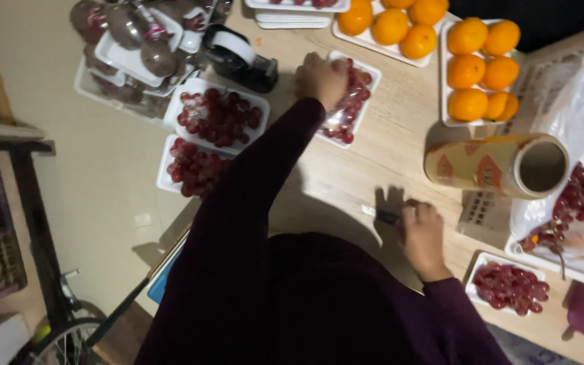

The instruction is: The person packs grapes into plastic trays by hand, using plastic wrap to cover each tray and a small blade to cut the wrap.

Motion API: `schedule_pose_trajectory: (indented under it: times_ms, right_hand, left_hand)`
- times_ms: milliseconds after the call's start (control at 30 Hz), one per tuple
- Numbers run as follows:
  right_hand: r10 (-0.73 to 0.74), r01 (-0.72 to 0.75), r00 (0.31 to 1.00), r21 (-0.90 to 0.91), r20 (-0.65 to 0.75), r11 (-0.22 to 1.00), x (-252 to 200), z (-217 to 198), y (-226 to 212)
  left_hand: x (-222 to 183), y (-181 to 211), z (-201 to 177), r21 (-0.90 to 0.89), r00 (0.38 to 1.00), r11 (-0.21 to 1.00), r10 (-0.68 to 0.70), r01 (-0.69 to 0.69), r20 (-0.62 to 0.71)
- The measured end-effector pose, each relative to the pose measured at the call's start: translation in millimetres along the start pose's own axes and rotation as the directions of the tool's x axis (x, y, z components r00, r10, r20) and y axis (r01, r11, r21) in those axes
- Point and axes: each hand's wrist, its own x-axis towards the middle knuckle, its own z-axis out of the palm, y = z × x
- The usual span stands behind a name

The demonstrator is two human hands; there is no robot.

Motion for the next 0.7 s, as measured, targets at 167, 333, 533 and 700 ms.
schedule_pose_trajectory:
  times_ms: [167, 333, 533, 700]
  right_hand:
    - [0.091, -0.091, 0.971, -0.013, 0.222, 0.996, -42.5, 67.9, 18.9]
    - [0.247, -0.229, 0.946, -0.105, 0.211, 0.968, -73.9, 79.2, 57.6]
    - [0.299, -0.302, 0.95, -0.017, -0.087, 0.953, -51.1, 59.0, 46.1]
    - [0.103, -0.104, 0.995, 0.176, 0.014, 0.979, -15.7, 55.8, 23.8]
  left_hand:
    - [-51.8, -40.0, -56.0, -0.119, 0.945, 0.941, 0.323, -0.316, 0.043]
    - [-37.3, -151.3, -145.9, -0.163, 0.776, 0.818, 0.433, -0.552, -0.458]
    - [-11.2, -352.2, -231.5, 0.005, 0.729, 0.995, 0.075, -0.098, -0.68]
    - [-50.2, -344.8, -234.8, -0.426, 0.943, 0.86, -0.33, 0.279, -0.048]
